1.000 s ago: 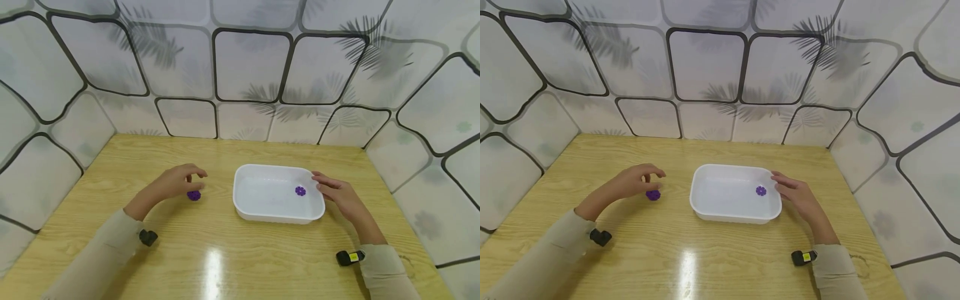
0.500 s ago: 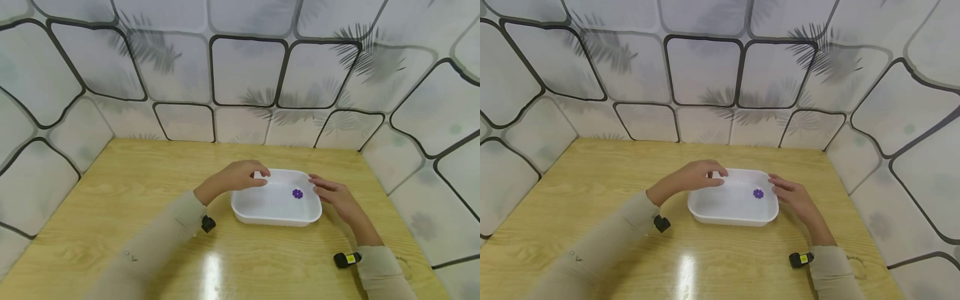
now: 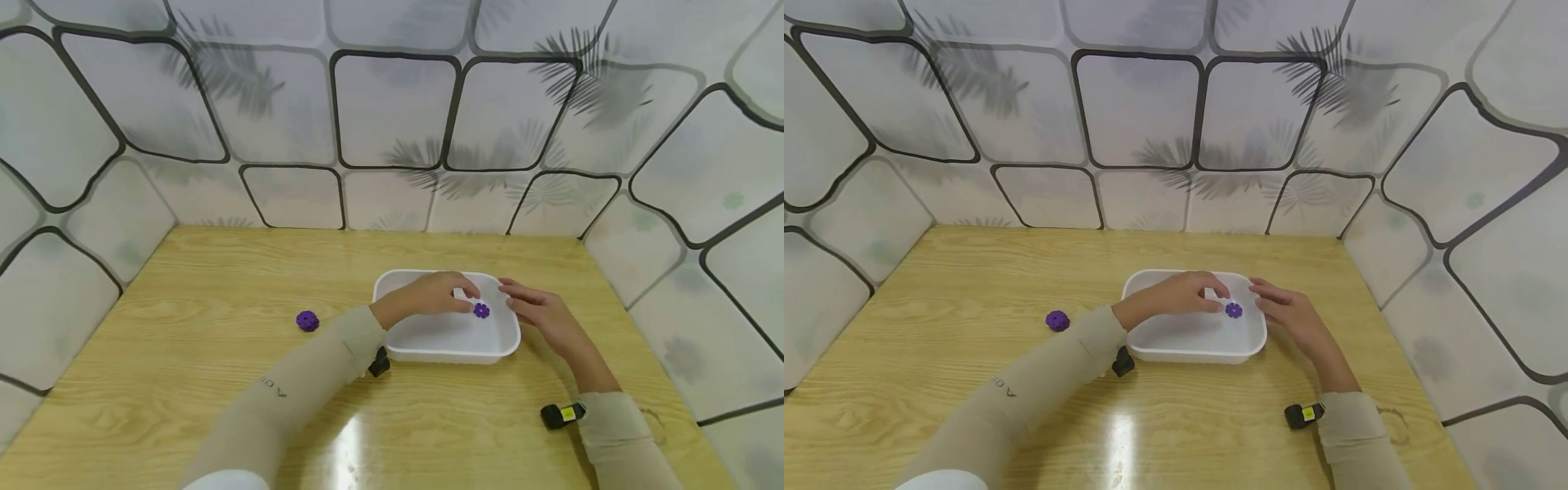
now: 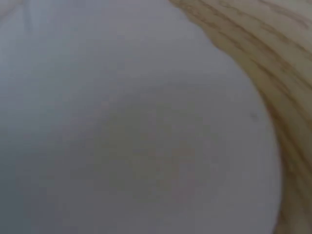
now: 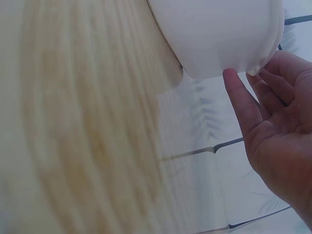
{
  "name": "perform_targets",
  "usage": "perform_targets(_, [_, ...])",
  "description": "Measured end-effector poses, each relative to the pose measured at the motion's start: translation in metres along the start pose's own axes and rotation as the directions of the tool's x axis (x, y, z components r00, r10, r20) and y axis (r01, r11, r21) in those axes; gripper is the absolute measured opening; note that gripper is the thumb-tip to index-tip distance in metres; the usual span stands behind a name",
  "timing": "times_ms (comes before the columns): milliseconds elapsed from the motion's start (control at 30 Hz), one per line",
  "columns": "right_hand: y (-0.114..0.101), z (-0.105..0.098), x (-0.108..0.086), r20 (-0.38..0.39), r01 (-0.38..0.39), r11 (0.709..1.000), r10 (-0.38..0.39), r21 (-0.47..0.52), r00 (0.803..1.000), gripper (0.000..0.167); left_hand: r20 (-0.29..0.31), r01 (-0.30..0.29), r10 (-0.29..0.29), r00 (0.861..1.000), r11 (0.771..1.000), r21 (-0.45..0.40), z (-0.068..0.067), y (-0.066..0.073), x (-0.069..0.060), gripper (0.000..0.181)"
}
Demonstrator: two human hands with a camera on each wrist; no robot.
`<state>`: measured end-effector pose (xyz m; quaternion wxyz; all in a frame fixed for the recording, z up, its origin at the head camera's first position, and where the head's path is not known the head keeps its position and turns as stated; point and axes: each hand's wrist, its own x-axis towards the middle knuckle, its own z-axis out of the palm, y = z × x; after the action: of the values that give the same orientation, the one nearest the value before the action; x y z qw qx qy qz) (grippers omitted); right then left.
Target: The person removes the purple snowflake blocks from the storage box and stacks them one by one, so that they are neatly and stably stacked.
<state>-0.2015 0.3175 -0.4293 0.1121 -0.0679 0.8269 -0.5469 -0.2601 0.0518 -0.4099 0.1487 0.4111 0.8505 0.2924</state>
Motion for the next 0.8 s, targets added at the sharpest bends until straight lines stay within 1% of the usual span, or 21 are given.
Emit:
perform_targets(100, [-0.001,0.000,0.001,0.007,0.006,1.000,-0.006,0.009,1.000,0.053,0.003,0.005,-0.005,1.000,1.000,-0.012,0.003,0.002,0.002,0.035])
perform_targets(233, [-0.001,-0.001,0.000,0.013,0.010,1.000,-0.010,0.002,1.000,0.054,0.006,-0.010,0.010,1.000,1.000,-0.005,0.007,0.003,0.006,0.033])
perform_targets(333, [0.001,-0.001,0.000,0.014,0.010,1.000,-0.010,0.005,1.000,0.054,0.030,-0.023,0.023,0.999,1.000,-0.005,0.013,0.004,0.009,0.032])
perform_targets(400, [0.000,0.000,-0.001,0.012,0.012,1.000,-0.012,0.010,1.000,0.053,0.043,-0.022,0.022,0.999,1.000,-0.004,0.015,0.006,0.011,0.032])
perform_targets(467, [0.000,0.000,-0.001,0.007,0.013,1.000,-0.013,0.015,1.000,0.053,0.041,-0.004,0.004,0.999,1.000,0.003,0.017,0.007,0.011,0.033])
perform_targets(567, [-0.001,0.000,-0.003,0.004,0.013,1.000,-0.013,0.010,1.000,0.053,0.020,0.020,-0.020,1.000,1.000,0.006,0.018,0.009,0.010,0.033])
perform_targets(633, [-0.001,0.000,-0.003,0.005,0.013,1.000,-0.013,0.011,1.000,0.053,0.019,0.026,-0.026,0.999,1.000,-0.014,0.019,0.011,0.010,0.033])
perform_targets(800, [-0.003,0.001,-0.003,0.004,0.019,0.999,-0.020,0.034,1.000,0.052,0.054,0.028,-0.024,0.998,0.996,-0.081,0.023,0.015,0.010,0.035])
